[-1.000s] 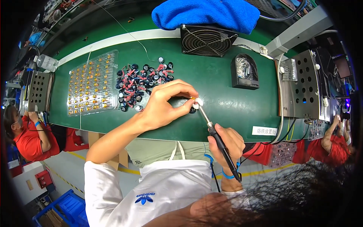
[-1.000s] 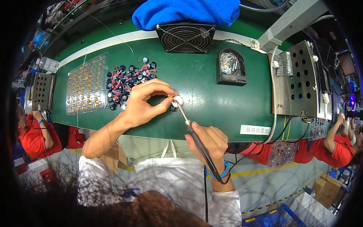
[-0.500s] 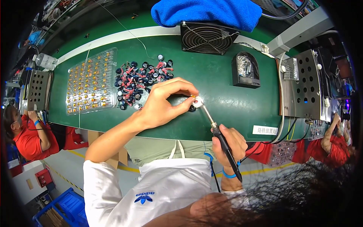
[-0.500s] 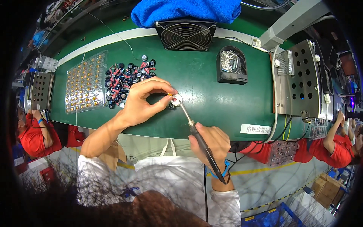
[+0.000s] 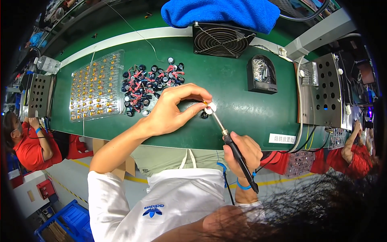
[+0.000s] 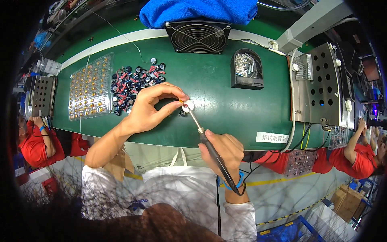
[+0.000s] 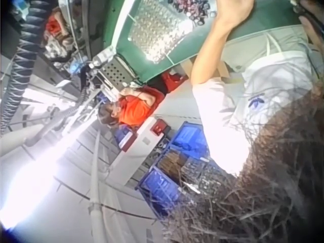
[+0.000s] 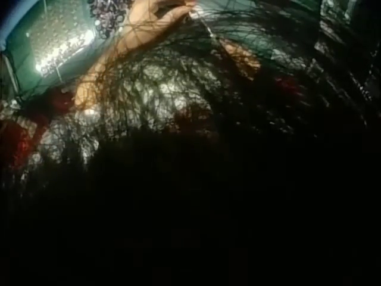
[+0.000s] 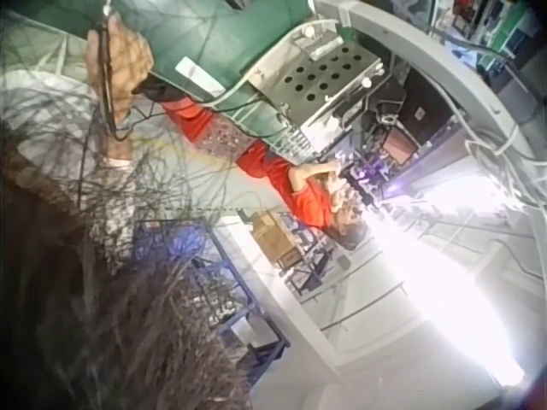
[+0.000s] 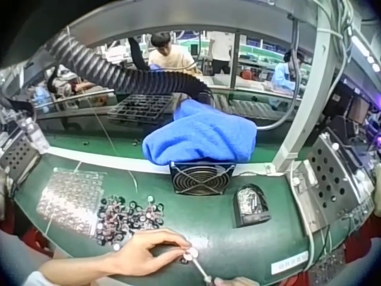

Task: The person assembles electronic components by picking up parts from the table and soldering wires onto them with a soldering iron.

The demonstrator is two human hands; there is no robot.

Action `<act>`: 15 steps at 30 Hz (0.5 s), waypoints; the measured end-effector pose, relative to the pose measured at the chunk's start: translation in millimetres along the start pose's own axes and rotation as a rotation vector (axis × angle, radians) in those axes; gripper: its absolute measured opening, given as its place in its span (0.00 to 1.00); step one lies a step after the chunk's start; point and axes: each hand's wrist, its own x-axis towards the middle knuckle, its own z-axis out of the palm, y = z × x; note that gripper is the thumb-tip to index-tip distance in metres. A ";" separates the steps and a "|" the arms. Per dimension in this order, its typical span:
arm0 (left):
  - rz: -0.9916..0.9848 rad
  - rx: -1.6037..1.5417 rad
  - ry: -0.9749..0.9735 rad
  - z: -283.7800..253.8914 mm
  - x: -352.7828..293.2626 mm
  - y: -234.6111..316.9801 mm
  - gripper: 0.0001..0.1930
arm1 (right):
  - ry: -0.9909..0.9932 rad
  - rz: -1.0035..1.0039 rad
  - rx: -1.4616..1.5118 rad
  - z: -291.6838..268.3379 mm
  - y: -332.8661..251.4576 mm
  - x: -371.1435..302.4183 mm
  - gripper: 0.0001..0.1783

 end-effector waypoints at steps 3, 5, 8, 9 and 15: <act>0.003 0.015 0.000 0.4 -0.5 0.4 0.12 | 0.012 -0.005 0.004 1.8 -0.2 0.9 0.18; 0.005 0.027 0.003 0.9 -0.5 0.3 0.12 | 0.007 0.001 0.004 1.3 -0.5 0.8 0.18; 0.010 0.021 0.002 1.5 -0.1 -0.4 0.12 | 0.002 0.004 -0.001 1.3 0.2 -0.3 0.18; 0.016 0.035 0.001 1.5 -0.1 0.0 0.12 | 0.002 0.000 -0.006 1.5 0.6 -0.6 0.19; 0.059 0.050 0.048 4.2 0.4 -2.4 0.11 | 0.001 -0.002 -0.011 2.0 1.3 -2.0 0.18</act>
